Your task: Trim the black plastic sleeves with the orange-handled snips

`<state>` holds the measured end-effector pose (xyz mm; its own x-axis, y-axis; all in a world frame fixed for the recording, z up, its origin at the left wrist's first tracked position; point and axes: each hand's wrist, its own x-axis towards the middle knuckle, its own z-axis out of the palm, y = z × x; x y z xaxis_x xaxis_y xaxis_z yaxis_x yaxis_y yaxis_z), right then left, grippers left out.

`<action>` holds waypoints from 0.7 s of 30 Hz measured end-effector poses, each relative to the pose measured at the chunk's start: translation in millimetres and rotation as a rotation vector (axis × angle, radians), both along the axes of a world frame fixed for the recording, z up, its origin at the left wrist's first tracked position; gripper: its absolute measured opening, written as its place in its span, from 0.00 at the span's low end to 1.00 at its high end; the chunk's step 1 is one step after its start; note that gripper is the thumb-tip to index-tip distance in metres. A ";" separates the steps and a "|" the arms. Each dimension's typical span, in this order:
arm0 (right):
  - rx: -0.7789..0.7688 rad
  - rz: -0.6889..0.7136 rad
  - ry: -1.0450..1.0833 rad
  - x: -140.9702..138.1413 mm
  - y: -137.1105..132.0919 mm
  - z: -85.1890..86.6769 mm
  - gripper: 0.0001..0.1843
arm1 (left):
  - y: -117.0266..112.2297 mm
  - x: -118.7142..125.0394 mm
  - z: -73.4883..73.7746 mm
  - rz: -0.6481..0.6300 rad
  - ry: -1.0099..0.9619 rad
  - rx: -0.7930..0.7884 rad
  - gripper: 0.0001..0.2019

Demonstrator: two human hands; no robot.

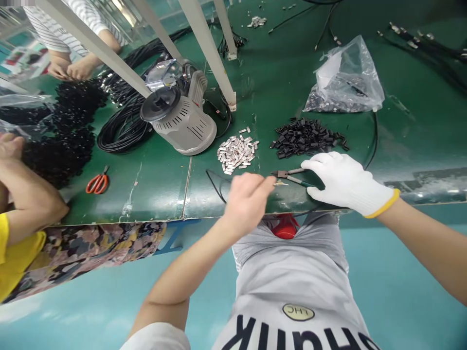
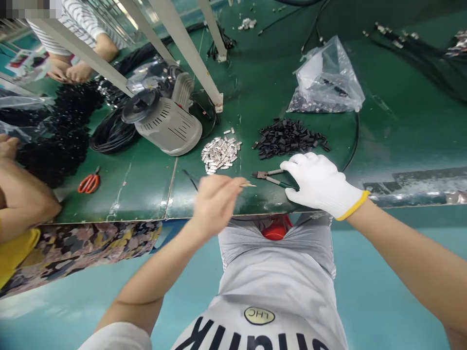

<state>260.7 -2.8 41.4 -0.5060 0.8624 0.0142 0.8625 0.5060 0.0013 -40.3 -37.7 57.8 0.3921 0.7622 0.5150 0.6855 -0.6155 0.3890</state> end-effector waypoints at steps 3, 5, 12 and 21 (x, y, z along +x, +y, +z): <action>0.013 -0.022 -0.042 2.9 -0.4 -0.3 0.30 | -2.5 29.0 -44.1 -0.057 0.197 -0.074 0.14; 0.020 -0.044 -0.064 3.7 -2.7 -0.2 0.30 | -4.4 34.9 -62.5 -0.016 0.181 -0.128 0.14; -0.011 -0.023 -0.187 -5.6 -9.9 9.2 0.25 | -13.2 25.9 -67.8 0.038 0.162 -0.038 0.10; 0.023 -0.042 -0.277 -6.5 -24.5 5.6 0.28 | -43.9 23.4 -73.9 0.076 0.405 -0.040 0.21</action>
